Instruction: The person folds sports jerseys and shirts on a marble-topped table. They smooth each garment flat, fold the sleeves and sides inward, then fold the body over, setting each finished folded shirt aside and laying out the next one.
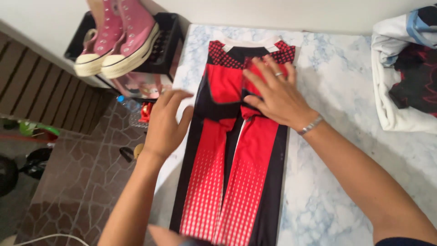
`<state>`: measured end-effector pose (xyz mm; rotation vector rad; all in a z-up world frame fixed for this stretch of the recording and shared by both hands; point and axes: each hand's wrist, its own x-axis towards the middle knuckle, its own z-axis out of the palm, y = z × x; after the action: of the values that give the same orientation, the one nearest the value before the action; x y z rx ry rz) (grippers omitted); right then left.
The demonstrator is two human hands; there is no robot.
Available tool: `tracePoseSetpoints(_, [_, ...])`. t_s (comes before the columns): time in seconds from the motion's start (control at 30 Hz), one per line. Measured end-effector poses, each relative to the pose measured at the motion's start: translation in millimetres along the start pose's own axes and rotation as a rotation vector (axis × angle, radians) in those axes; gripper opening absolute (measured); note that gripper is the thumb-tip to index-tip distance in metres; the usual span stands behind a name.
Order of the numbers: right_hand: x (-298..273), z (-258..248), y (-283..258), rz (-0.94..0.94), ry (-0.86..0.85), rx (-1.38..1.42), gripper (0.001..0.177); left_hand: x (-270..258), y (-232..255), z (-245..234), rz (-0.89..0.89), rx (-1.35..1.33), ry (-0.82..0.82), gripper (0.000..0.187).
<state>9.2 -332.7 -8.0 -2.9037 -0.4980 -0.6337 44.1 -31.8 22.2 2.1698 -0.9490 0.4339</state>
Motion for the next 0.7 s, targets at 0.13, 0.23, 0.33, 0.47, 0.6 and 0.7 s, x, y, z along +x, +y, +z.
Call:
tracePoseSetpoints(0.13, [-50.8, -54.8, -38.5, 0.07, 0.06, 0.157, 0.048, -92.4, 42.9, -41.0, -0.229, -0.024, 0.195, 0.01])
tracePoseSetpoints(0.23, [-117.5, -88.8, -81.8, 0.158, 0.06, 0.317, 0.031, -180.1, 70.0, -44.2, -0.388, 0.085, 0.451, 0.011])
tracePoseSetpoints(0.33, [-193.5, -100.3, -134.5, 0.439, 0.062, 0.622, 0.019, -252.2, 90.1, -19.8, -0.5, 0.009, 0.734, 0.012])
tracePoseSetpoints(0.47, [-278.2, -79.0, -208.3, 0.774, -0.284, 0.915, 0.024, -311.0, 105.5, 10.2, -0.628, -0.082, 0.737, 0.021])
tracePoseSetpoints(0.6, [-322.8, -32.9, -235.3, 0.934, -0.24, 0.666, 0.033, -336.0, 98.0, 22.5, -0.622, -0.254, 0.451, 0.039])
tracePoseSetpoints(0.7, [-333.3, 4.1, -248.0, 0.73, 0.127, 0.77, 0.046, -339.0, 84.9, 42.9, -0.588, -0.613, 0.422, 0.044])
